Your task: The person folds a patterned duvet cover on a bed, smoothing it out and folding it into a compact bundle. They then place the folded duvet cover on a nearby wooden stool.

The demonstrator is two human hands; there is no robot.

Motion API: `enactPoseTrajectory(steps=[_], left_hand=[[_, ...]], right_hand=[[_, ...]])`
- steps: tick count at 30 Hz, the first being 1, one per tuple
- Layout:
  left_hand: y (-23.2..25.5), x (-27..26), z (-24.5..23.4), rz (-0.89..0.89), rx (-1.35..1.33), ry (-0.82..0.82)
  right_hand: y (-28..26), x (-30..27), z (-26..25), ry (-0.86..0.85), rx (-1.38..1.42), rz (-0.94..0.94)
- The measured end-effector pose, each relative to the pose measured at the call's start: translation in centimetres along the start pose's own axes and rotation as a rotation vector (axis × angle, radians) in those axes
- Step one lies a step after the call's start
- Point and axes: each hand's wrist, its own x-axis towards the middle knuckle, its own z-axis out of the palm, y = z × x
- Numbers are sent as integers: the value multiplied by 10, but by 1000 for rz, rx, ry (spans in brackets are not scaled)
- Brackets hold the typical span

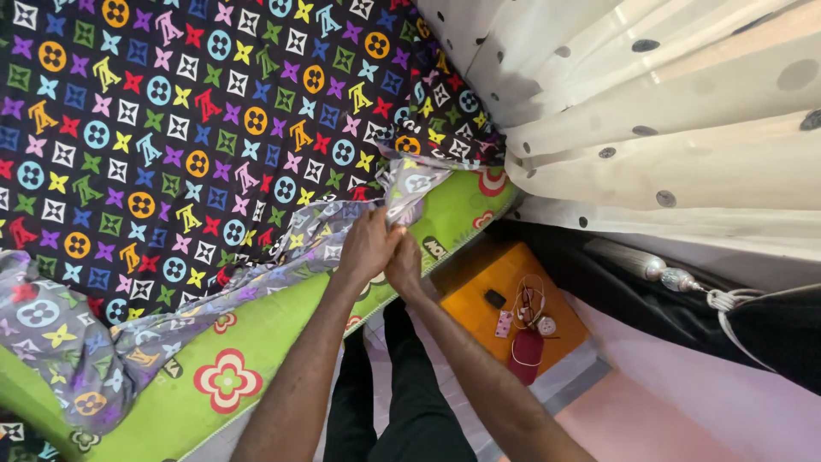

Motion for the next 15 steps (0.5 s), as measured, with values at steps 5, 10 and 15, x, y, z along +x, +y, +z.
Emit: enactPoseTrajectory(steps=[5, 10, 15], left_hand=[[-11, 24, -1, -40, 15, 51], [-12, 51, -8, -47, 120, 78], [-14, 67, -10, -187, 122, 53]], right_hand=[[5, -8, 21, -3, -136, -265], [3, -16, 33, -114, -190, -237], [-27, -32, 38, -151, -264, -353]])
